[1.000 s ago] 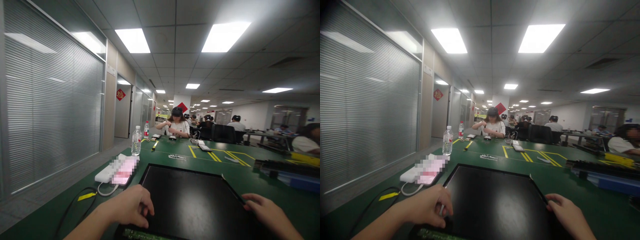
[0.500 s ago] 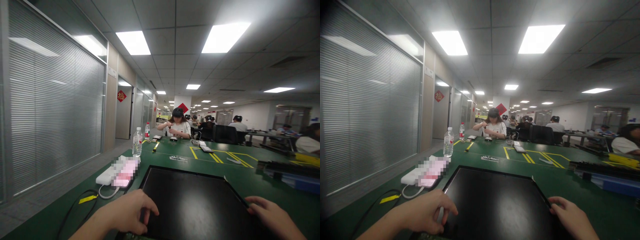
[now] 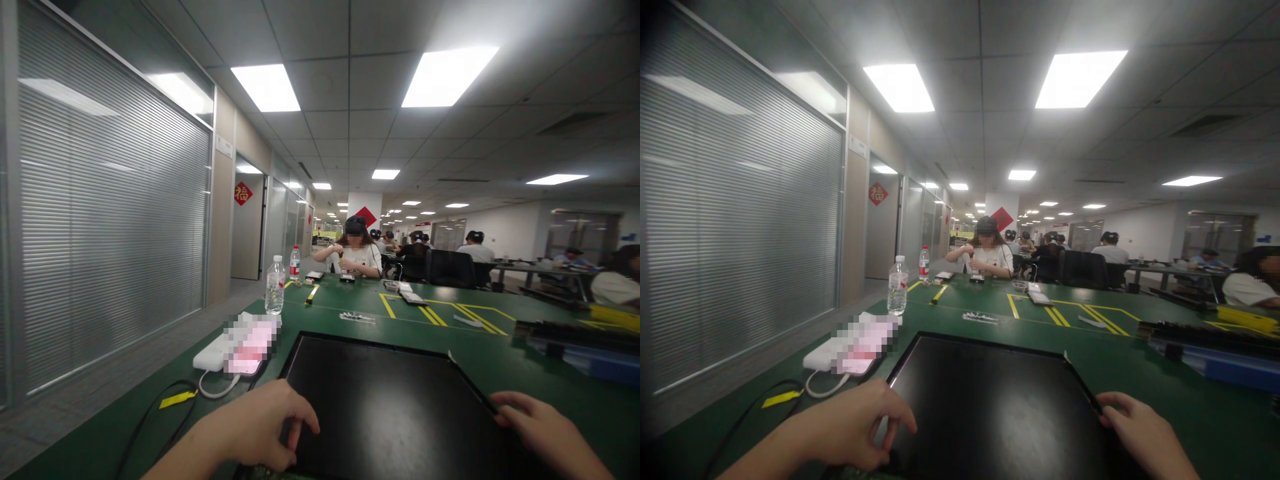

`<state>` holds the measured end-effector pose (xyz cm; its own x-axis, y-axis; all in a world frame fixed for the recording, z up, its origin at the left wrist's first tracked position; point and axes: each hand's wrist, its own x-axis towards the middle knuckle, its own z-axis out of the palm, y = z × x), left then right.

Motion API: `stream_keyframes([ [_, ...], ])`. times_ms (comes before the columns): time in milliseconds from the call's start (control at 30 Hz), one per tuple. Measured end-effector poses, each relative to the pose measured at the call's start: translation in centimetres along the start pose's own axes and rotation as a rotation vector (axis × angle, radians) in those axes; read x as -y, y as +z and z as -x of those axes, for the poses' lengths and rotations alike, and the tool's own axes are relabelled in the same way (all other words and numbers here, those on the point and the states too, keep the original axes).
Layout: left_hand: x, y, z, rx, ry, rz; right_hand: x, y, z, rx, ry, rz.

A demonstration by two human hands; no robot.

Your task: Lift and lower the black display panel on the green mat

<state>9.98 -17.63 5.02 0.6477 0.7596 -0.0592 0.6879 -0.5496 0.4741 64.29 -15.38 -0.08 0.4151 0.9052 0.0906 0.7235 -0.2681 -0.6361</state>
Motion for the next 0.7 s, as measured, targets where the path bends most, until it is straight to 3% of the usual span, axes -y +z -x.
stream_keyframes([
  [700,0.31,0.01,0.07,0.009,-0.053,0.044,-0.29,0.15,-0.31,0.002,-0.022,-0.012],
])
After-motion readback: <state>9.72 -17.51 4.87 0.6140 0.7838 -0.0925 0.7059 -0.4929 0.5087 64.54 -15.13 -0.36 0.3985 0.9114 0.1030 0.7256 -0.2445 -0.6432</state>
